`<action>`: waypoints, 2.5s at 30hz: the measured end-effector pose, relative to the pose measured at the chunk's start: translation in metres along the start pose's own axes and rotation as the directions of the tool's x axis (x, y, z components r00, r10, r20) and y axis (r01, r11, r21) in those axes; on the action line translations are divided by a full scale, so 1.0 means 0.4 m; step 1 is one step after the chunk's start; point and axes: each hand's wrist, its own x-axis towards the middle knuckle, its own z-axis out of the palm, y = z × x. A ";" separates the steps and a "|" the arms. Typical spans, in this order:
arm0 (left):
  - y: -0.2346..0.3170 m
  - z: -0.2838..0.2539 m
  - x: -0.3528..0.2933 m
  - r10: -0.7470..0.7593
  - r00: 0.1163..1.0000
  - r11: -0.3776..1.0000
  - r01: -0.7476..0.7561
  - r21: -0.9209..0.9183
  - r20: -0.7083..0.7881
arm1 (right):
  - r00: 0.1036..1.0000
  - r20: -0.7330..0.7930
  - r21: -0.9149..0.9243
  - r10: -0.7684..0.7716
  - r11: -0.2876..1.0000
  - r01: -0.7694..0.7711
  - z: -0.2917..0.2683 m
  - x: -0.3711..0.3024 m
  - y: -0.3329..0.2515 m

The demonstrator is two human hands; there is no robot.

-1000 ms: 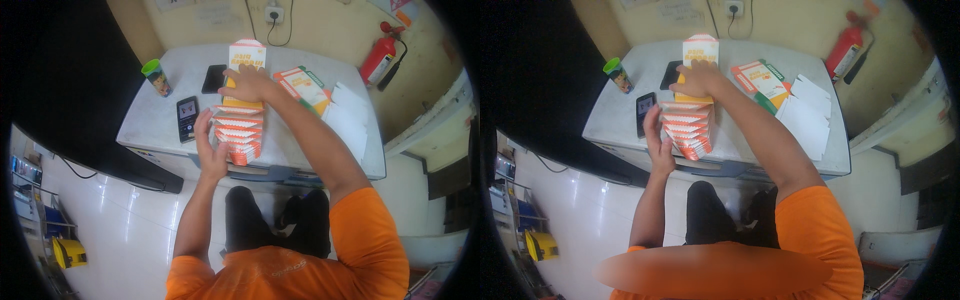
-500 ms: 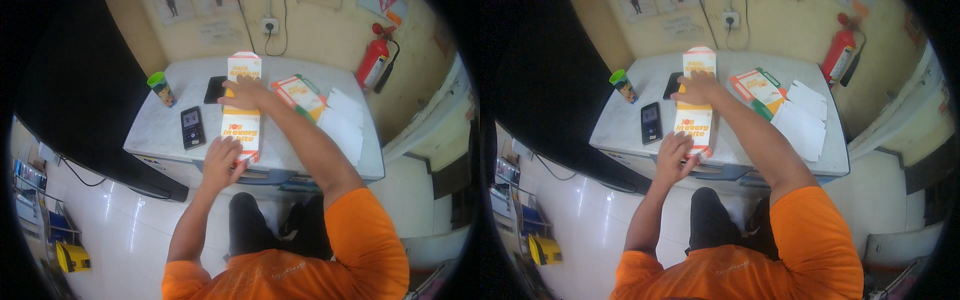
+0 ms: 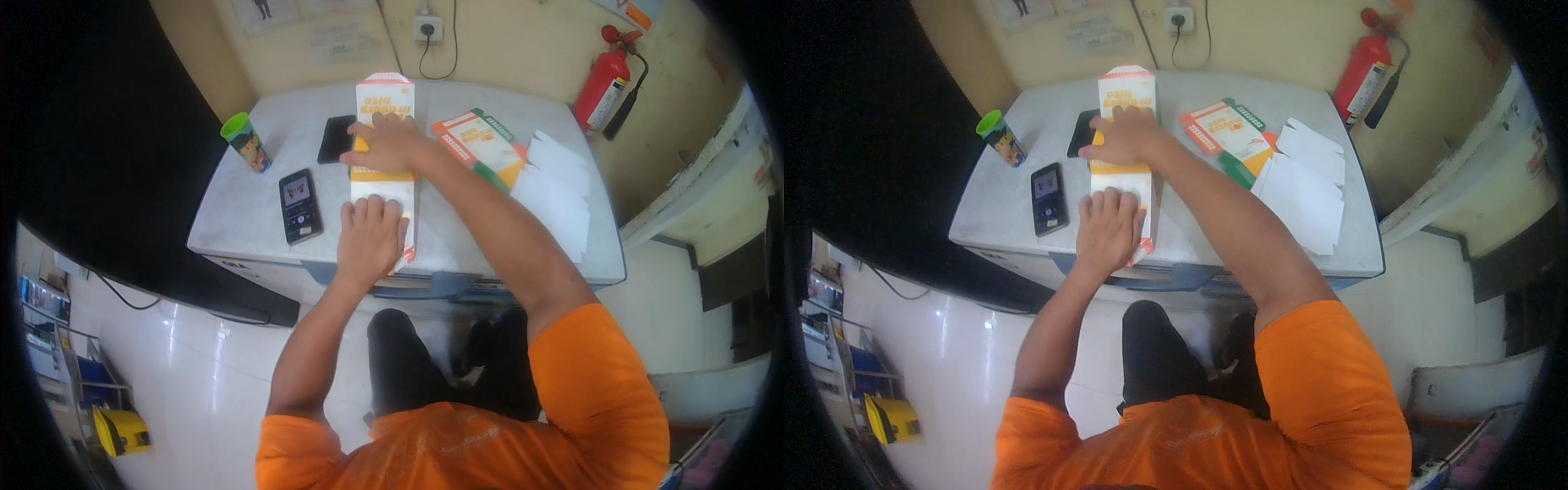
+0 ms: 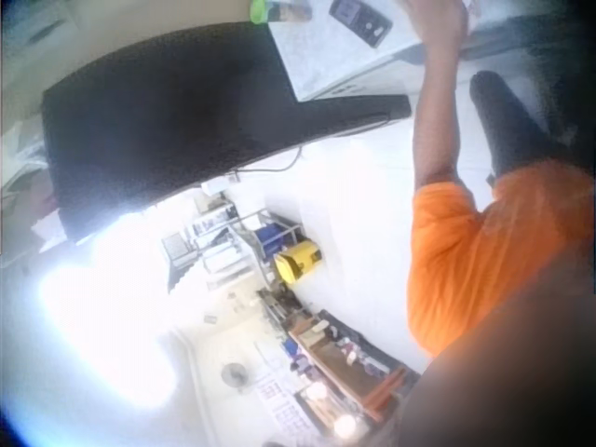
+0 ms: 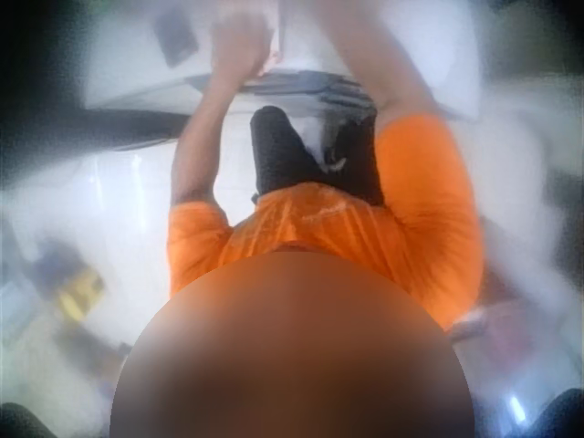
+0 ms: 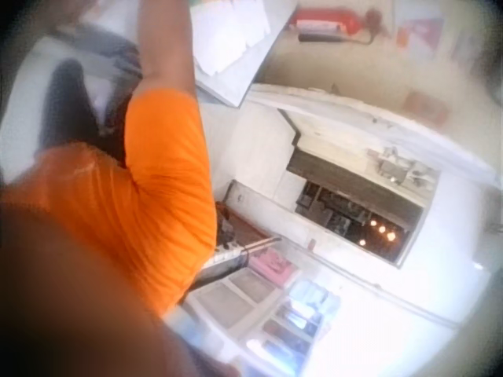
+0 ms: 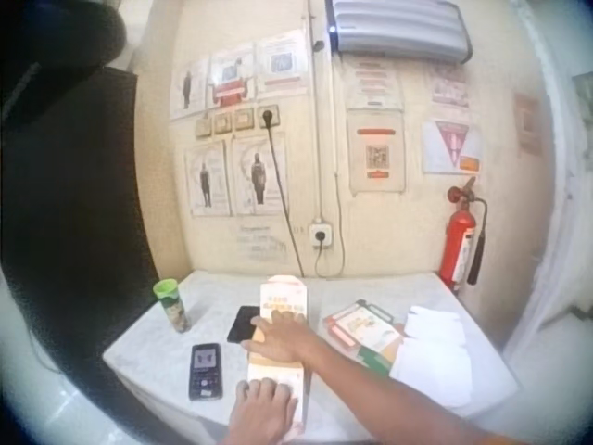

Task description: The person sits on the floor and folds flat cardboard pieces into small rectangular boxes by hand. They repeatedly pick up a flat piece, fold the sides, and place the finished box on a growing stack on a chest freezer.

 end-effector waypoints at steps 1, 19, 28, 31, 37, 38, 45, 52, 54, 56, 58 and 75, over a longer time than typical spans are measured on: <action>0.003 0.006 -0.004 0.014 0.999 0.999 -0.015 -0.035 -0.029 | 1.000 0.003 -0.011 -0.004 1.000 0.004 -0.001 0.002 -0.002; 0.003 0.010 0.017 0.043 0.996 0.993 -0.051 -0.102 -0.083 | 0.997 0.010 0.255 -0.074 0.965 0.069 0.095 0.249 0.361; 0.001 0.006 -0.002 -0.036 0.999 0.997 0.038 -0.068 0.024 | 0.944 0.181 0.621 -0.274 0.777 0.107 0.255 0.252 0.386; 0.005 0.006 -0.004 -0.037 0.999 0.995 0.039 -0.094 0.017 | 0.963 0.139 0.624 -0.230 0.776 0.095 0.253 0.239 0.376; -0.008 -0.037 0.019 -0.013 1.000 0.972 0.012 -0.234 -0.002 | 0.830 -0.550 0.509 0.091 0.824 0.247 0.202 0.149 0.344; -0.016 -0.053 0.024 -0.005 1.000 0.962 0.002 -0.272 -0.008 | 0.770 -0.621 0.523 0.149 0.811 0.264 0.169 0.118 0.329; -0.029 -0.220 0.152 0.045 0.998 0.962 -0.033 -0.272 0.036 | 0.698 -0.702 0.339 0.140 0.928 0.155 0.026 -0.353 0.288; -0.111 -0.143 0.256 0.175 0.958 0.970 -0.128 -0.207 0.226 | 0.919 -0.259 0.193 0.298 0.948 -0.253 0.026 -0.724 0.326; -0.089 -0.159 0.251 0.129 0.938 0.987 -0.088 -0.137 0.322 | 0.920 -0.240 0.218 0.309 0.941 -0.259 0.041 -0.764 0.324; -0.099 -0.144 0.239 0.146 0.943 0.988 -0.128 -0.082 0.299 | 0.933 -0.177 0.208 0.314 0.938 -0.277 0.056 -0.784 0.325; -0.091 -0.168 0.248 0.106 0.938 0.993 -0.081 -0.087 0.330 | 0.946 -0.086 0.142 0.314 0.943 -0.300 0.051 -0.775 0.347; 0.105 -0.267 -0.288 -0.239 0.832 0.761 -0.160 -0.629 -0.501 | 0.329 -0.905 0.193 0.270 0.949 -0.249 -0.076 -0.807 0.321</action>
